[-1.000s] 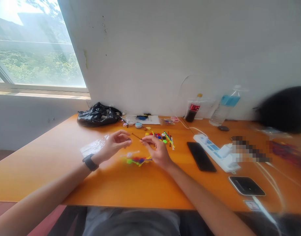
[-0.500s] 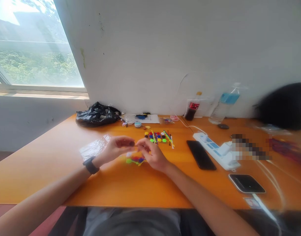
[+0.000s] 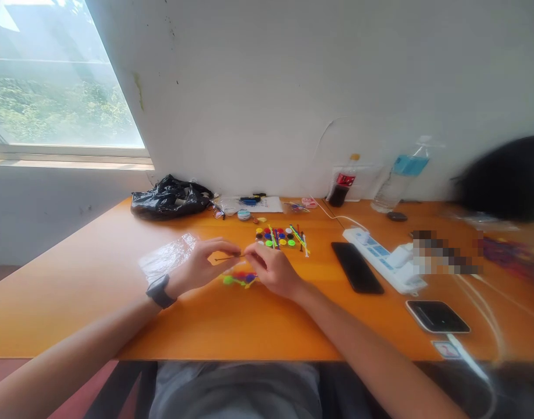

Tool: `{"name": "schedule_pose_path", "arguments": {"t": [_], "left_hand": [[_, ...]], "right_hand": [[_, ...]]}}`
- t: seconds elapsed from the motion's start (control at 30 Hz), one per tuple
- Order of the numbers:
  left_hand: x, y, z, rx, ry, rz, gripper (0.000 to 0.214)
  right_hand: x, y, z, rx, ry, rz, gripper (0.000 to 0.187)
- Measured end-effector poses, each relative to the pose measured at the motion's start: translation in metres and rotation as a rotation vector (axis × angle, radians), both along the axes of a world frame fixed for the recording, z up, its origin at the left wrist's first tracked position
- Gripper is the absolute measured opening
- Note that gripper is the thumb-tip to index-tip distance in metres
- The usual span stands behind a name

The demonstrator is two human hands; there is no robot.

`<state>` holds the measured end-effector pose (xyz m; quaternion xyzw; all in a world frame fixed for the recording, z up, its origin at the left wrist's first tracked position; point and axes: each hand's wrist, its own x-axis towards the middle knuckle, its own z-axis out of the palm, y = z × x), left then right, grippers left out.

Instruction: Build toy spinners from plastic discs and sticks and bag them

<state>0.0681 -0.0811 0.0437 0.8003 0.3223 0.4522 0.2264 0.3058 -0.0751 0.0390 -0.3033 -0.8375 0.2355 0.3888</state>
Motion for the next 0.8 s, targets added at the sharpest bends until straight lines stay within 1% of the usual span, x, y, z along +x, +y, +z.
{"name": "schedule_pose_path", "arguments": {"t": [0.2, 0.47, 0.7, 0.8], "left_hand": [[0.0013, 0.0012, -0.0030, 0.036, 0.008, 0.033, 0.015], [0.0025, -0.0045, 0.0042, 0.039, -0.003, 0.042, 0.010], [0.0044, -0.0066, 0.0047, 0.014, -0.009, 0.047, 0.012], [0.0040, -0.0060, 0.0061, -0.042, -0.049, 0.014, 0.018]], "right_hand": [[-0.0006, 0.0000, -0.0002, 0.035, -0.020, -0.016, 0.014], [-0.0002, 0.0011, -0.0036, 0.034, -0.040, -0.006, 0.016], [-0.0007, 0.0005, -0.0022, 0.020, -0.029, 0.008, 0.018], [-0.0011, 0.0009, -0.0019, 0.011, -0.008, -0.010, 0.019]]}}
